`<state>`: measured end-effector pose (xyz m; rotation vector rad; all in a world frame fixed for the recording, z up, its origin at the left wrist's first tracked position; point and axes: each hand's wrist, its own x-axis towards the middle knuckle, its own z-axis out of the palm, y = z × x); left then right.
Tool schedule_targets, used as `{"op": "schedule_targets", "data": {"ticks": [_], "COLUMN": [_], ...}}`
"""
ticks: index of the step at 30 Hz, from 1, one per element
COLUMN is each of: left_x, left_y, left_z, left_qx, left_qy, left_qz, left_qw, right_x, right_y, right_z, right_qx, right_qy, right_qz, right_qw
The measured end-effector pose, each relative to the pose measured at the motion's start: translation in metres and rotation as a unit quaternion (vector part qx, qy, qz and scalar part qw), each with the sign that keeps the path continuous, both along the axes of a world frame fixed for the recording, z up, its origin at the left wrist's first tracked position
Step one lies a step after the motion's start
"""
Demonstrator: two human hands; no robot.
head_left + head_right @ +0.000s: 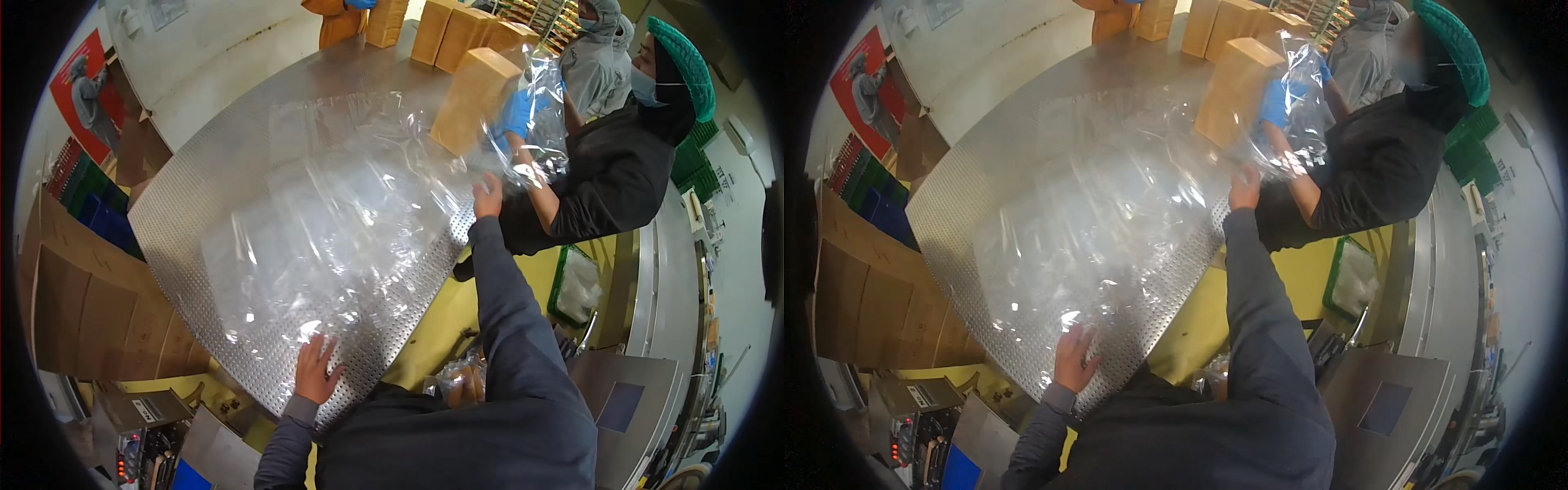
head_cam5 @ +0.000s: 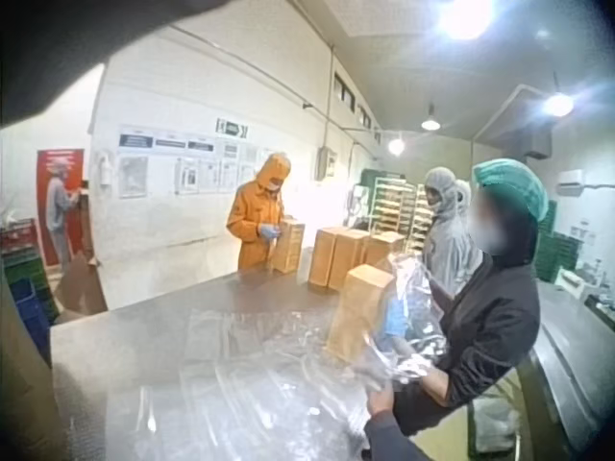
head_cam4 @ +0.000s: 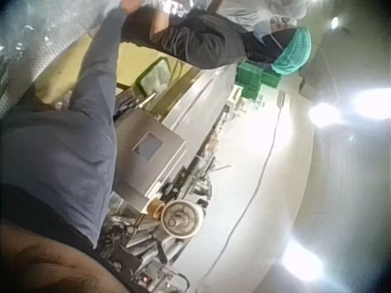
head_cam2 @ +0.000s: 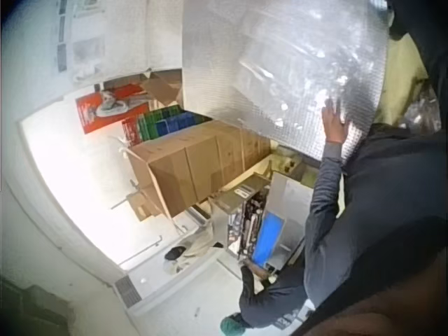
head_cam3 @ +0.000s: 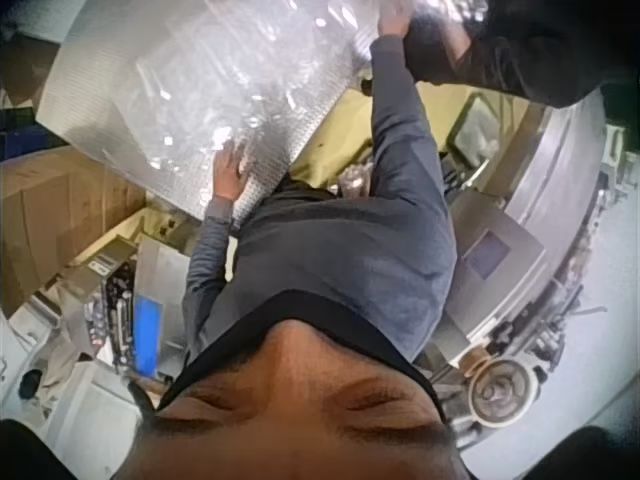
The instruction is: The person wraps large rectangular blocks of bread in plastic film and places them into a heat-sealing machine.
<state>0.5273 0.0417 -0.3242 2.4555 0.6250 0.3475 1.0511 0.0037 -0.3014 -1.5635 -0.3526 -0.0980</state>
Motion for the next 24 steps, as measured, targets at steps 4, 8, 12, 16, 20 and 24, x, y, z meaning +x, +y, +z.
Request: {"op": "schedule_targets", "data": {"ticks": [4, 8, 12, 16, 20, 24], "left_x": [-0.004, -0.044, -0.014, 0.047, 0.125, 0.153], "left_y": [0.014, 0.036, 0.053, 0.103, 0.140, 0.140], "left_z": [0.031, -0.017, -0.019, -0.042, -0.045, -0.040], "left_qx": [0.119, 0.096, 0.098, 0.113, 0.061, 0.046], "left_qy": [0.059, 0.201, 0.217, 0.143, 0.071, 0.056], "left_qz": [0.256, 0.330, 0.348, 0.300, 0.172, 0.091], "left_qw": [0.957, 0.917, 0.907, 0.936, 0.981, 0.993], "right_x": [-0.102, -0.232, -0.216, -0.134, -0.093, -0.180], "right_y": [-0.034, -0.049, -0.016, 0.028, 0.054, 0.037], "right_z": [-0.047, -0.045, -0.053, -0.061, -0.045, -0.036], "right_qx": [-0.214, -0.481, -0.473, -0.500, -0.462, -0.305], "right_qy": [-0.169, -0.192, -0.224, -0.252, -0.203, -0.182], "right_qz": [-0.075, 0.192, 0.185, 0.188, 0.058, 0.006], "right_qw": [0.959, 0.834, 0.832, 0.807, 0.861, 0.935]}}
